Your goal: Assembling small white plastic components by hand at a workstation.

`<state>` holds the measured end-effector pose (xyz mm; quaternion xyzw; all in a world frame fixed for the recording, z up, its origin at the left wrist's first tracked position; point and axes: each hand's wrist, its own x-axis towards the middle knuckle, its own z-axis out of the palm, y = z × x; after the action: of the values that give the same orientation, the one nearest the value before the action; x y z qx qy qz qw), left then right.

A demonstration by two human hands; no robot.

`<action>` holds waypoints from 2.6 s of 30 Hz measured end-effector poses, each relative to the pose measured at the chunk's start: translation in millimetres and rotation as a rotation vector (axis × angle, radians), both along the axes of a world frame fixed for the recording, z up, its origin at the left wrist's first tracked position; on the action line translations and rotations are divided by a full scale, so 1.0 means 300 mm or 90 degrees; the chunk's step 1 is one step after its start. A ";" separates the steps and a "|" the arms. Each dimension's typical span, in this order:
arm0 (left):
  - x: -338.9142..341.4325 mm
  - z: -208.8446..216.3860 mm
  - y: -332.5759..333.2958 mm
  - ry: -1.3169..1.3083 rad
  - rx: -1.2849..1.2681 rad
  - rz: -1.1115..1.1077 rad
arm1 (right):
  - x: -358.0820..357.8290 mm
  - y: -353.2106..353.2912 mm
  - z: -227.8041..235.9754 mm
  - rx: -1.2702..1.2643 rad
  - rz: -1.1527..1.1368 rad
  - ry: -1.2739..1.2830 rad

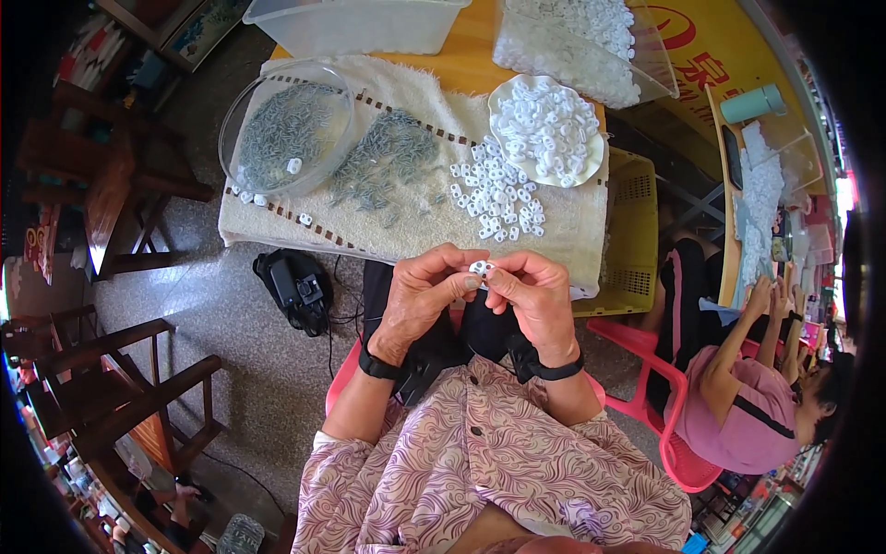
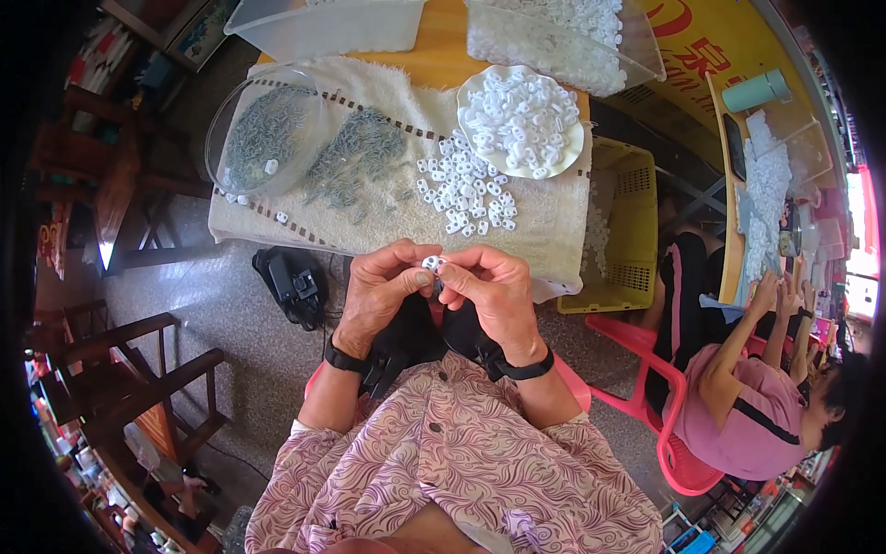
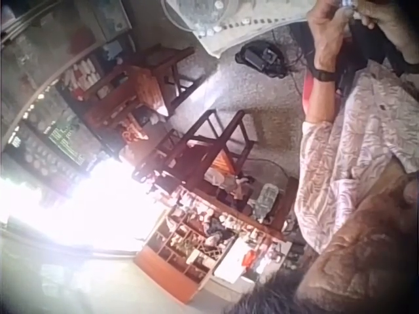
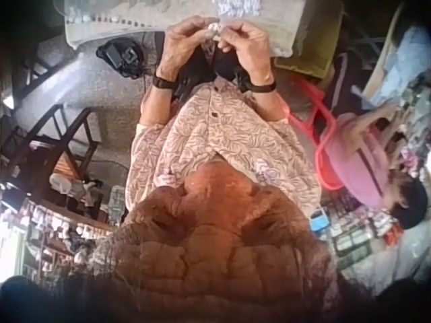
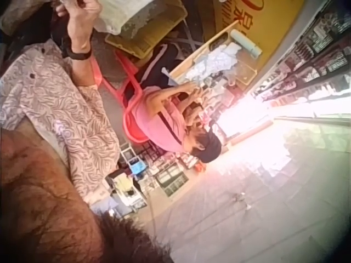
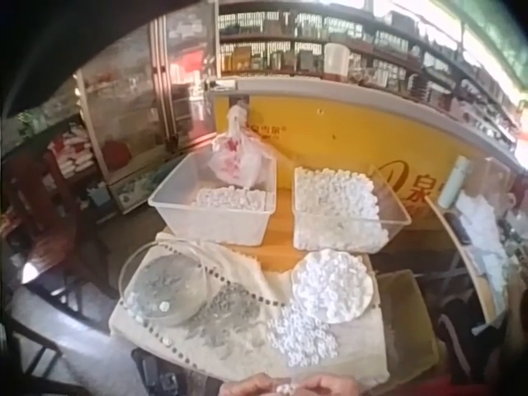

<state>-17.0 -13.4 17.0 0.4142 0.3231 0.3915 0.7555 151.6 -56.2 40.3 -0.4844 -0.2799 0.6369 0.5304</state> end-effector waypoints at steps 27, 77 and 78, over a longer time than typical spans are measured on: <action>-0.015 0.012 0.000 0.009 -0.030 -0.048 | 0.013 -0.002 -0.009 -0.064 0.047 0.060; -0.033 0.087 -0.027 -0.091 0.031 -0.022 | -0.072 -0.058 0.118 0.070 -0.018 -0.093; -0.034 0.086 -0.027 -0.093 0.032 -0.021 | -0.072 -0.059 0.117 0.075 -0.014 -0.090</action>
<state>-27.3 -21.3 42.9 0.4086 0.2503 0.4162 0.7728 130.1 -73.8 75.3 -0.4992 -0.3478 0.5777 0.5442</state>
